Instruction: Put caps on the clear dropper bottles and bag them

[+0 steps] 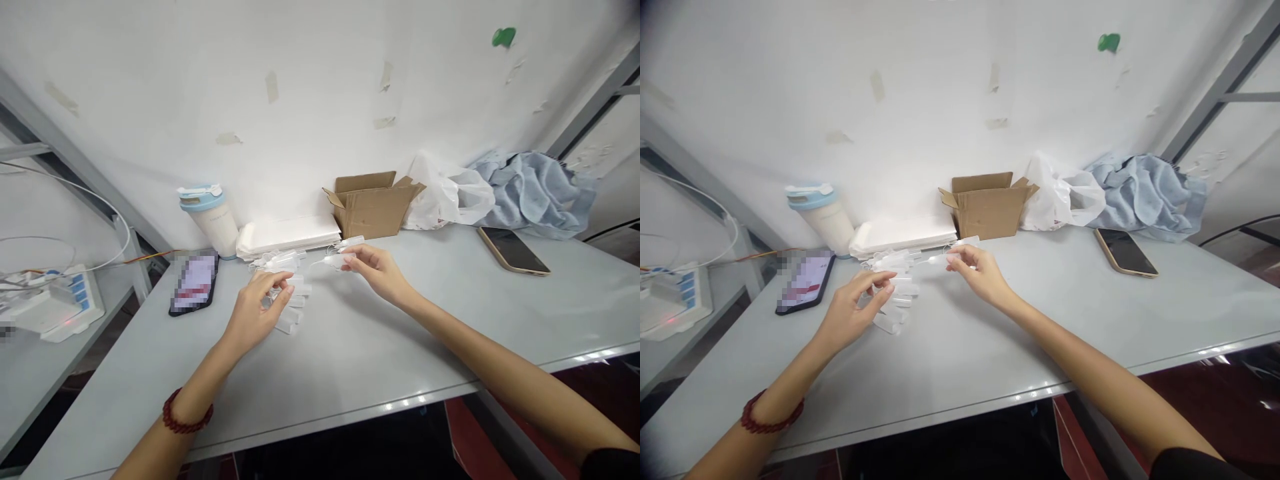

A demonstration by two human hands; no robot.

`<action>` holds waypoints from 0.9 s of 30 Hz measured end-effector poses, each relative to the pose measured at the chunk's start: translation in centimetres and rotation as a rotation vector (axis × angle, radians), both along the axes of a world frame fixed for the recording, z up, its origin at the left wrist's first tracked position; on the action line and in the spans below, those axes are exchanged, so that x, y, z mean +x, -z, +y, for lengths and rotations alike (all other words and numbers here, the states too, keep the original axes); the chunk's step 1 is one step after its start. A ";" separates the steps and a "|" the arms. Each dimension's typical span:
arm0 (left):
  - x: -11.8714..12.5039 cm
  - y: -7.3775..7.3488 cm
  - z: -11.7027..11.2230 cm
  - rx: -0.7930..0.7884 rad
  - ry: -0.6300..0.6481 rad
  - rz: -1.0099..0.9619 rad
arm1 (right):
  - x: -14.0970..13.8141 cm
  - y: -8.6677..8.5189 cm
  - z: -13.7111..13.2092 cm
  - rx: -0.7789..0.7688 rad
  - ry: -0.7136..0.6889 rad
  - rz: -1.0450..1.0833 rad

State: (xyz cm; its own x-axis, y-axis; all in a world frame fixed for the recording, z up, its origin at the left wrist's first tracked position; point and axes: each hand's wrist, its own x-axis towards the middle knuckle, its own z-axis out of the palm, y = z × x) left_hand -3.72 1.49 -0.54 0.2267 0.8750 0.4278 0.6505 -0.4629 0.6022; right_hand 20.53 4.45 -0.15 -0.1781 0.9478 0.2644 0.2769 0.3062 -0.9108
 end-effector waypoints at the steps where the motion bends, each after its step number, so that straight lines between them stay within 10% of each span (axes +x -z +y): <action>1: 0.0 0.0 0.0 -0.004 0.007 0.003 | -0.1 -0.1 -0.2 -0.032 -0.015 0.017; 27: 1.3 -0.8 -0.7 -0.284 0.122 -0.084 | -0.9 -0.6 -1.8 -0.068 -0.102 0.082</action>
